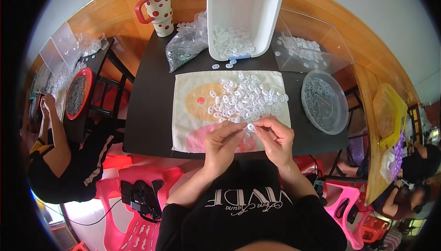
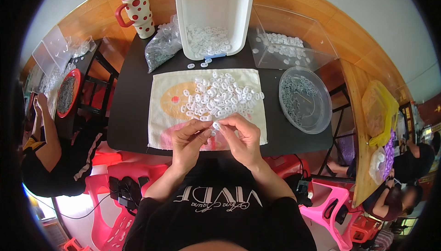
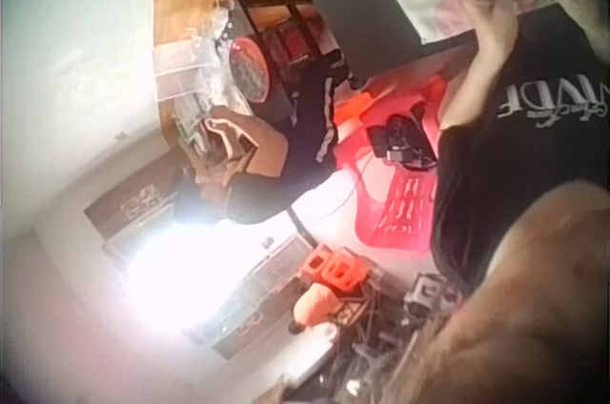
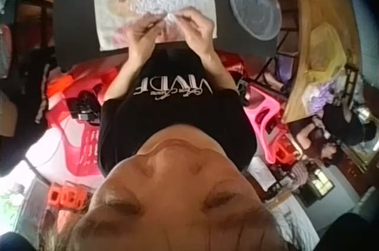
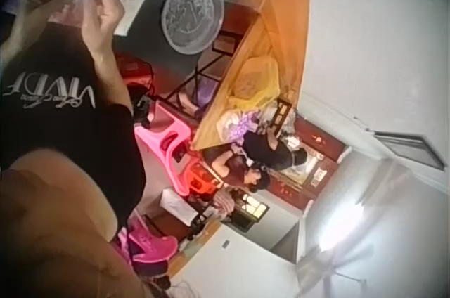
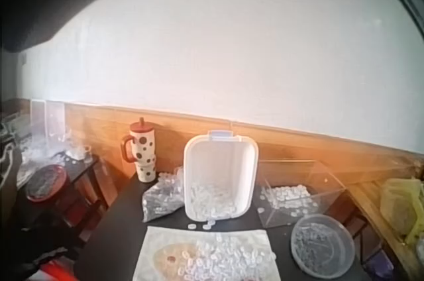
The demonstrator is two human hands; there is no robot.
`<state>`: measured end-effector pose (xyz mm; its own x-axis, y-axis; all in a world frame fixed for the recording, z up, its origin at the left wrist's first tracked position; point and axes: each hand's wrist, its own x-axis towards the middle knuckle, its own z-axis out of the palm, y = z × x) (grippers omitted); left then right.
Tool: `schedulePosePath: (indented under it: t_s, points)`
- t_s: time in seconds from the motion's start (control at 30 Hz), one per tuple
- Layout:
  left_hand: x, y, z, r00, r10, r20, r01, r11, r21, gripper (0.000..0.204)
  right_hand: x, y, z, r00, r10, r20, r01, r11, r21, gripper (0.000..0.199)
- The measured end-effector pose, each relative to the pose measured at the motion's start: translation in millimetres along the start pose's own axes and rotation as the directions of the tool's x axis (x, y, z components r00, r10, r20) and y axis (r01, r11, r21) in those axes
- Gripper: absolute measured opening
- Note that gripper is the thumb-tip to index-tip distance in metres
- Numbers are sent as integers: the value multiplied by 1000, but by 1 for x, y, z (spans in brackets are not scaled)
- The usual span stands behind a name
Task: Assembling small white plastic rings and clips by hand.
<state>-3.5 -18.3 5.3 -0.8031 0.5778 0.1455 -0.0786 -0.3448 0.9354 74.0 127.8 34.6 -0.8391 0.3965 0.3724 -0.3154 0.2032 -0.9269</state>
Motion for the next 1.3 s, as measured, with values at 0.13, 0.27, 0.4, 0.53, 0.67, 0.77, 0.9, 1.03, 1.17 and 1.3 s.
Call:
schedulePosePath:
  t_s: [0.13,0.27,0.4,0.53,0.67,0.77,0.9,1.03,1.17,1.3]
  points:
    - [-1,3,1,1000,2,-1,-2,1000,0,26,0,-3,0,1000,9,-14,-10,999,-35,13]
    - [0,2,0,1000,-6,-4,6,1000,-8,25,0,0,0,1000,-28,4,29,999,-40,13]
    - [-1,4,2,1000,-17,-26,16,999,-40,23,0,0,1,999,-48,6,48,993,-106,14]
    - [-2,3,2,999,-3,-42,2,999,-39,23,-1,-2,5,995,-98,5,97,979,-181,14]
    - [-4,-2,2,998,8,-69,-14,996,-83,22,0,0,3,984,-149,101,169,957,-234,13]
    - [-5,-6,0,998,-10,-57,4,995,-97,23,0,2,1,984,-138,114,160,966,-205,11]
    - [-5,-2,2,995,-86,-44,75,975,-207,26,-1,7,-2,994,8,109,-4,999,-37,12]
    - [-4,4,-3,992,-109,67,118,983,-138,29,-2,12,-10,980,83,178,-88,996,19,12]
    - [-1,-6,-9,990,43,131,-74,967,242,32,0,17,-15,967,76,244,-63,996,-61,12]
    - [2,-6,-9,966,148,214,-246,786,567,35,-3,27,-14,964,-18,267,85,967,-240,17]
